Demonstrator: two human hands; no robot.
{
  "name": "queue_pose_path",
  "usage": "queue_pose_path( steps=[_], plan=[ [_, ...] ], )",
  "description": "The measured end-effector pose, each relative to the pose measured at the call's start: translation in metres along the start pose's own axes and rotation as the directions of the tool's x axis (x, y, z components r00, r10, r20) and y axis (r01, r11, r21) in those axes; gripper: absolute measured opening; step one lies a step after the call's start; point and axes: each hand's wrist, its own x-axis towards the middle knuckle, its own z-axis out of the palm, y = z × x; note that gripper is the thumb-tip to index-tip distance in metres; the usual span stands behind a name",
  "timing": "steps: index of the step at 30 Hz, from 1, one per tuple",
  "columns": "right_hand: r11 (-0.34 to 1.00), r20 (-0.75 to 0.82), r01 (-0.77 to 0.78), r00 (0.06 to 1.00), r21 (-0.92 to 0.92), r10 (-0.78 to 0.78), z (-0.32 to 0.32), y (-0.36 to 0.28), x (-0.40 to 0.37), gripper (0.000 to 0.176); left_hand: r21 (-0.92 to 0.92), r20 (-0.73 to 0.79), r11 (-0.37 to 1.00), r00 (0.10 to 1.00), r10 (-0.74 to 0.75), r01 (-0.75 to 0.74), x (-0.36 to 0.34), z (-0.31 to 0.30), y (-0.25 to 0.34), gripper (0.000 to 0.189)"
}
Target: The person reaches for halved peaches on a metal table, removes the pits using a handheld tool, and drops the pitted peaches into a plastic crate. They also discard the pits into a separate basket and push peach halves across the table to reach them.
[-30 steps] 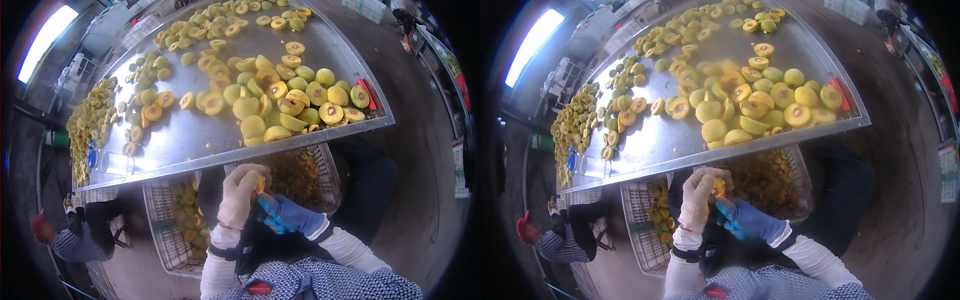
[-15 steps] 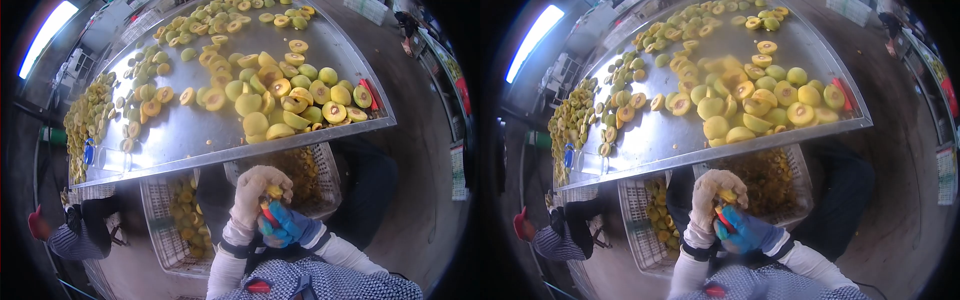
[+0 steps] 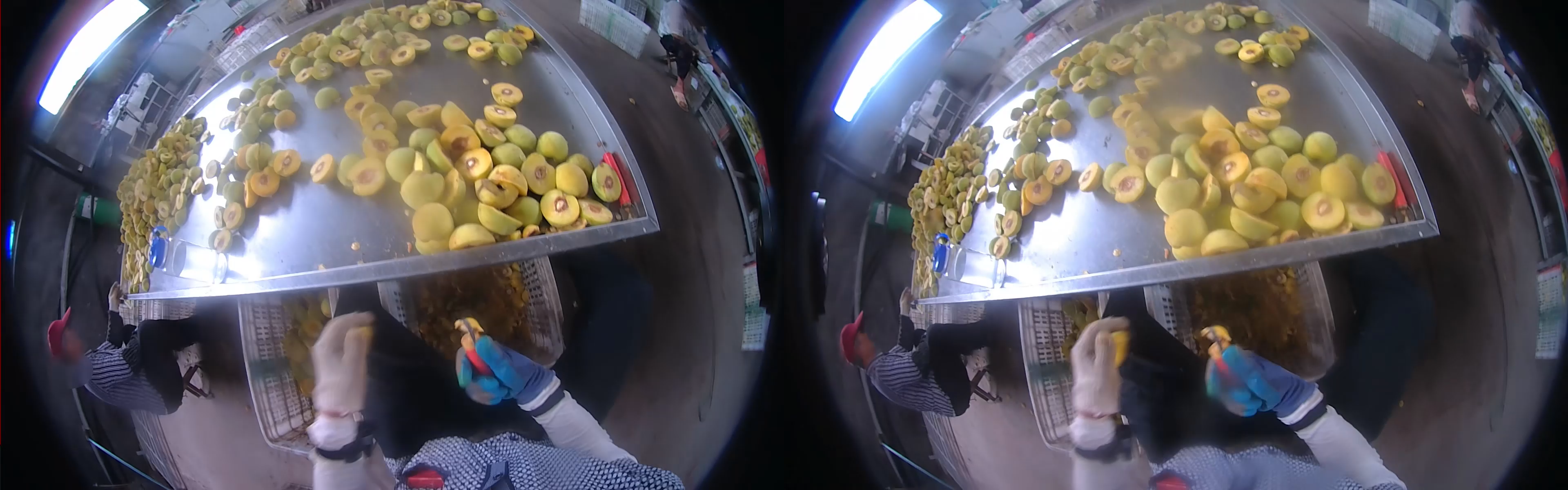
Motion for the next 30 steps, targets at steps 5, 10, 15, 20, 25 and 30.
queue_pose_path(
  steps=[5,10,15,20,25,30],
  plan=[
    [0.987,-0.283,-0.036,0.956,0.154,0.079,-0.013,0.007,0.013,0.054,0.44,-0.089,0.898,0.996,0.032,0.01,0.061,-0.06,0.05,0.03],
    [0.932,-0.381,-0.014,0.915,-0.363,-0.135,-0.011,0.009,0.025,0.056,0.627,0.083,0.733,0.958,0.274,-0.264,0.193,0.01,0.073,0.053],
    [0.946,-0.452,-0.139,0.892,-0.292,-0.008,-0.003,0.003,0.018,0.057,0.633,0.161,0.718,0.957,0.243,-0.289,0.238,0.047,0.055,0.059],
    [0.914,-0.335,-0.038,0.936,-0.404,-0.109,0.023,-0.017,0.024,0.057,0.493,0.105,0.866,0.994,0.042,-0.089,0.195,0.047,0.052,0.052],
    [0.947,-0.175,0.067,0.976,-0.315,-0.127,0.034,-0.034,0.023,0.06,0.174,0.135,0.964,0.974,0.18,-0.202,0.147,0.028,0.046,0.052],
    [0.93,-0.079,0.109,0.986,-0.35,-0.145,0.073,-0.068,0.039,0.063,-0.346,0.137,0.934,0.99,-0.038,0.083,0.069,0.03,0.078,0.06]
  ],
)
